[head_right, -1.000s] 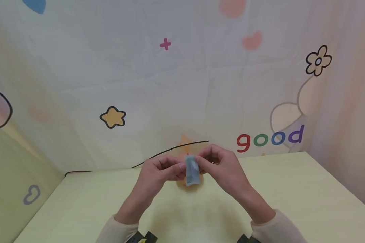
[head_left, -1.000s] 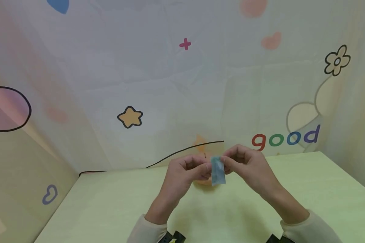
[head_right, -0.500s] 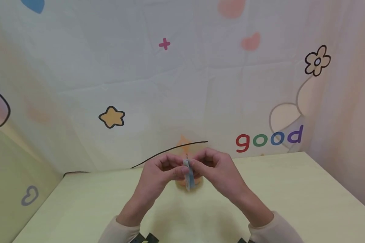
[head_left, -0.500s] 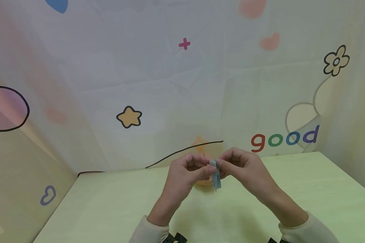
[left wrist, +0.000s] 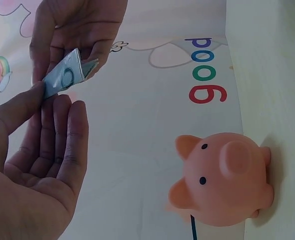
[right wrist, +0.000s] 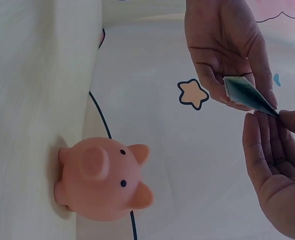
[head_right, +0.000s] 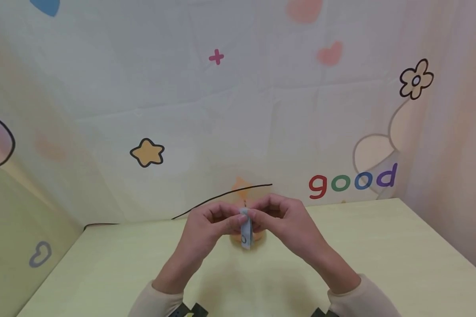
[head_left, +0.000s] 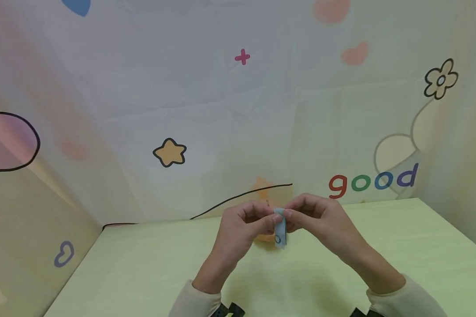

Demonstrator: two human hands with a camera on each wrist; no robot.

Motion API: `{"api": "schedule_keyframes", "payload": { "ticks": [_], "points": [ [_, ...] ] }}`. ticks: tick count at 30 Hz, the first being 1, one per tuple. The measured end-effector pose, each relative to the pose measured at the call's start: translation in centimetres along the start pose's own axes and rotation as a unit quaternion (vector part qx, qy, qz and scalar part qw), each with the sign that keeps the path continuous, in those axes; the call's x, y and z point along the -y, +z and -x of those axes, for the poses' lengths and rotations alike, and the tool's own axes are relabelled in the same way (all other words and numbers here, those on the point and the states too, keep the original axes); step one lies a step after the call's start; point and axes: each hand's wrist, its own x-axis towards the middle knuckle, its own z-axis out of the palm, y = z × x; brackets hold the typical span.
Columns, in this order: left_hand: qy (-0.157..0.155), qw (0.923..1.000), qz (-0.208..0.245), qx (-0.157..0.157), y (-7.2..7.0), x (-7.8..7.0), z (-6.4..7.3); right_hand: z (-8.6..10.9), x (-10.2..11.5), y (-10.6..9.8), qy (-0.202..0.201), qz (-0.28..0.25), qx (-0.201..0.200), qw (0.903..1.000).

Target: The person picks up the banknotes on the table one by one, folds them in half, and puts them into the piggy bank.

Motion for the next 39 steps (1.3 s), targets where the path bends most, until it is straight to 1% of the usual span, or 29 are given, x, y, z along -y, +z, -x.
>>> {"api": "schedule_keyframes", "payload": {
  "ticks": [4,7,10,16,23,29,32,36,39],
  "points": [
    [-0.01,0.9999,0.007,0.008,-0.2,0.11,-0.07,-0.01,-0.22,-0.02,-0.007,0.006,-0.003,0.9999],
    [-0.012,0.9999,0.006,0.006,-0.3,0.18,-0.13,-0.05,-0.32,-0.02,-0.017,0.006,0.002,0.9998],
    [-0.008,0.9999,0.007,-0.001,-0.23,0.23,-0.13,-0.06,-0.36,-0.01,-0.022,0.008,0.009,0.9997],
    [0.006,0.9998,0.01,-0.015,0.18,0.17,-0.18,-0.06,-0.27,-0.07,-0.019,0.025,0.004,0.9995],
    [0.019,0.9995,0.005,-0.023,0.17,0.45,-0.03,-0.17,-0.24,0.03,-0.015,0.023,0.007,0.9996],
    [0.022,0.9993,0.023,-0.018,0.3,0.57,-0.06,-0.16,-0.15,-0.07,-0.02,0.036,-0.003,0.9991],
    [0.014,0.9994,0.031,-0.011,0.37,0.66,-0.07,-0.11,-0.11,-0.18,-0.019,0.044,-0.015,0.9987],
    [0.003,0.9997,0.024,-0.003,0.46,0.77,-0.1,-0.06,-0.08,-0.32,-0.016,0.047,-0.027,0.9984],
    [0.006,0.9998,0.018,-0.003,0.56,0.87,-0.12,-0.03,-0.1,-0.35,-0.016,0.043,-0.028,0.9986]
  ]
}}
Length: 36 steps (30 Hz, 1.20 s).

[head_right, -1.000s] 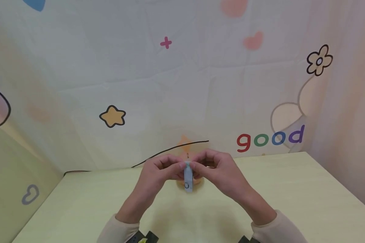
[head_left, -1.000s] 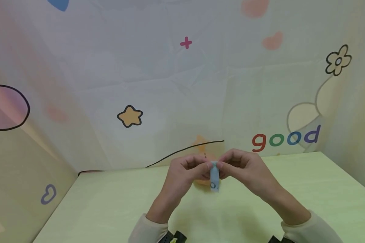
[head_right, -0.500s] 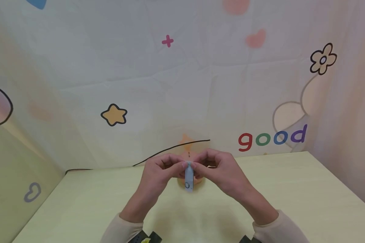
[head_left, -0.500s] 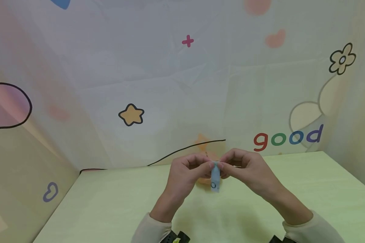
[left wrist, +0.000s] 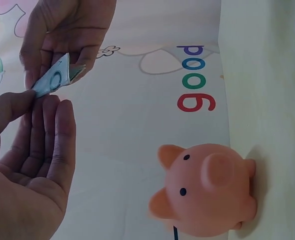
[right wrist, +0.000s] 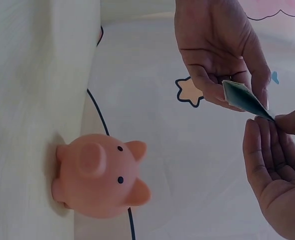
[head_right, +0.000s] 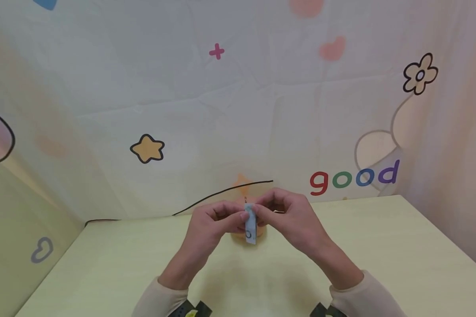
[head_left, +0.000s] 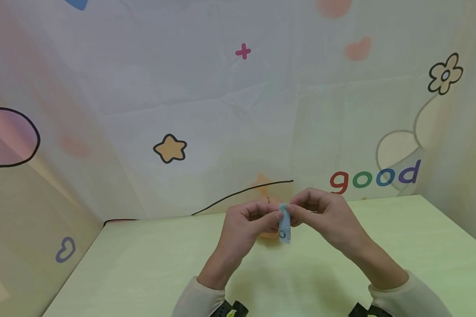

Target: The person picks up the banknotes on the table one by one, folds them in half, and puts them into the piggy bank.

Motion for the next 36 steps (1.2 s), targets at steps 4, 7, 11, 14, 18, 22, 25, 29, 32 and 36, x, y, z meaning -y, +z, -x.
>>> {"api": "schedule_keyframes", "payload": {
  "ticks": [4,7,11,14,18,22,25,29,32,36],
  "points": [
    [0.005,1.0,-0.003,-0.003,0.08,0.06,-0.02,0.0,0.03,0.0,0.0,-0.002,0.002,1.0],
    [0.005,1.0,-0.003,-0.004,0.12,0.1,-0.07,-0.04,0.1,-0.04,-0.003,0.001,0.0,1.0],
    [-0.003,1.0,0.007,0.0,0.11,0.18,-0.1,-0.09,0.19,-0.1,-0.006,0.007,-0.005,0.9999],
    [-0.013,0.9998,0.013,0.006,0.09,0.24,-0.08,-0.08,0.27,-0.15,-0.006,0.013,-0.014,0.9998],
    [-0.01,0.9999,0.005,0.011,0.1,0.27,-0.11,-0.11,0.39,-0.19,-0.005,0.015,-0.023,0.9996],
    [-0.002,1.0,-0.002,0.009,0.14,0.26,-0.12,-0.12,0.45,-0.17,-0.002,0.009,-0.022,0.9997],
    [-0.004,0.9999,0.001,0.013,0.18,0.26,-0.09,-0.08,0.44,-0.17,0.0,0.005,-0.019,0.9998],
    [-0.014,0.9996,0.012,0.024,0.2,0.3,-0.08,-0.04,0.45,-0.27,0.002,0.012,-0.026,0.9996],
    [-0.022,0.9991,0.015,0.034,0.21,0.38,-0.02,0.01,0.46,-0.34,0.004,0.012,-0.031,0.9994],
    [-0.022,0.9991,0.005,0.037,0.21,0.52,0.07,0.07,0.4,-0.33,0.006,0.004,-0.03,0.9995]
  ]
}}
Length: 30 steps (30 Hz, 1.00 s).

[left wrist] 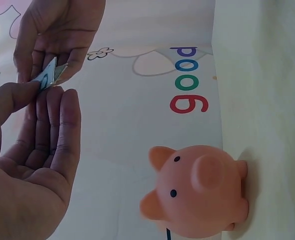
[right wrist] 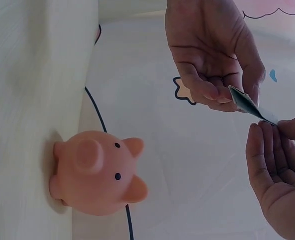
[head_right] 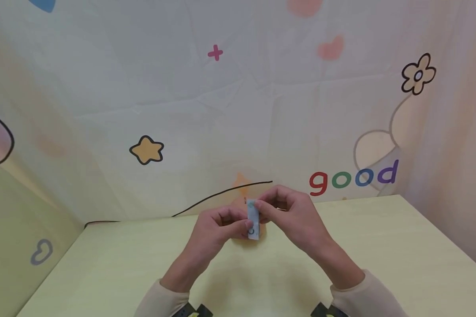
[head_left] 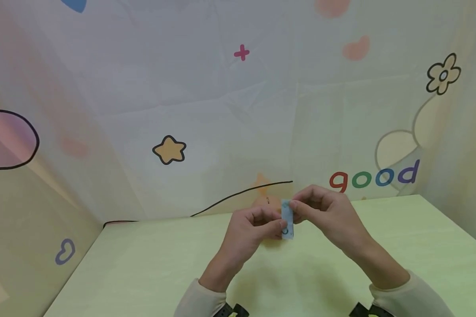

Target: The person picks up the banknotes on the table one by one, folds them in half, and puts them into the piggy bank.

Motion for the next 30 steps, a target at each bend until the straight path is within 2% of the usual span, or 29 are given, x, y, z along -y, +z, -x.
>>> {"api": "schedule_keyframes", "payload": {
  "ticks": [6,16,20,30],
  "points": [
    [0.011,0.9999,-0.009,0.002,0.03,0.08,-0.13,-0.02,0.07,-0.07,0.002,0.009,-0.005,0.9999],
    [-0.014,0.9994,-0.013,0.028,-0.18,0.01,0.06,-0.05,0.13,0.02,-0.003,0.016,-0.015,0.9997],
    [-0.011,0.9994,-0.02,0.024,-0.16,-0.22,0.08,-0.2,0.24,0.04,-0.009,0.014,-0.012,0.9998],
    [-0.029,0.9992,0.001,0.027,0.02,0.27,0.05,0.14,0.34,-0.25,0.001,0.025,-0.029,0.9993]
  ]
}}
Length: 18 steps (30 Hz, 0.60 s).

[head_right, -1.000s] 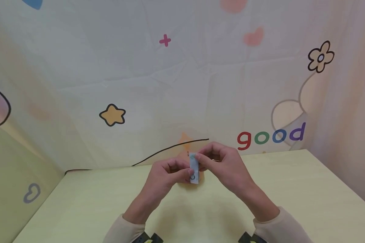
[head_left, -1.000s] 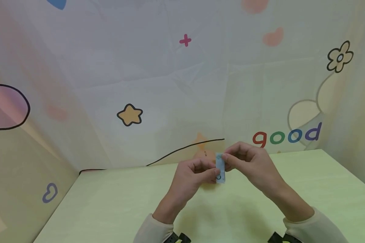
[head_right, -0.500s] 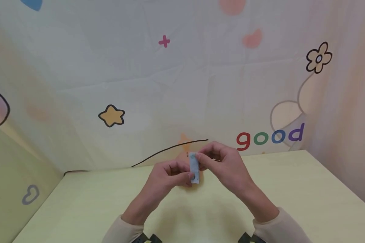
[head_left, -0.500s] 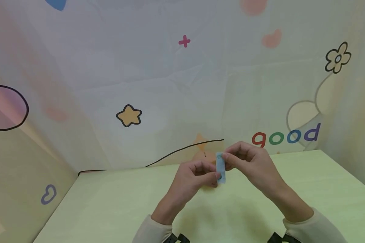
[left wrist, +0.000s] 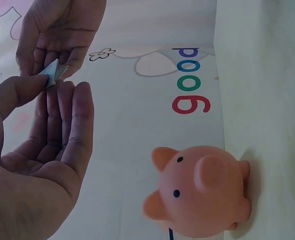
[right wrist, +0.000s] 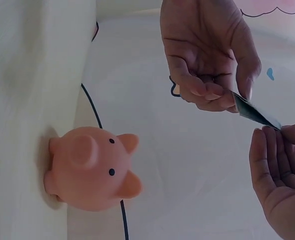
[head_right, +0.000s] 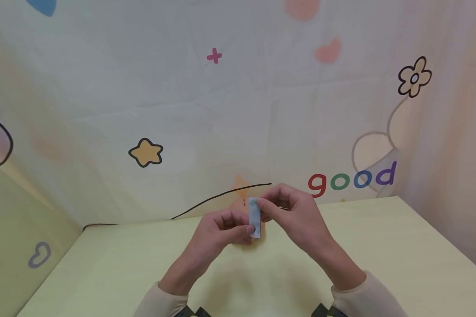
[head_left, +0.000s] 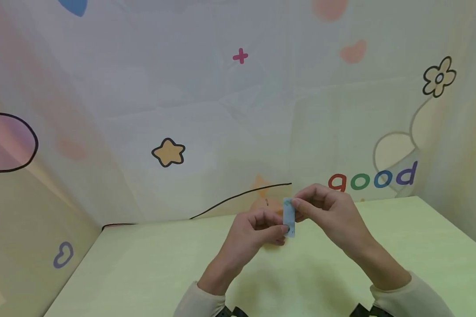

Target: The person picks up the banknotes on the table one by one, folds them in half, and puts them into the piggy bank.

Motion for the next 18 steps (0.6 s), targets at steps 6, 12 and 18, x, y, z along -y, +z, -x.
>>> {"api": "schedule_keyframes", "payload": {
  "ticks": [6,12,18],
  "points": [
    [0.001,1.0,-0.009,0.001,0.11,0.16,0.12,0.13,-0.09,-0.13,0.002,0.005,-0.005,1.0],
    [0.007,0.9999,-0.008,0.004,0.13,0.06,0.08,0.01,-0.11,-0.06,-0.002,-0.007,-0.003,1.0],
    [0.004,0.9999,0.004,0.01,0.07,0.08,0.02,-0.09,-0.22,-0.16,-0.008,-0.007,-0.005,0.9999]
  ]
}}
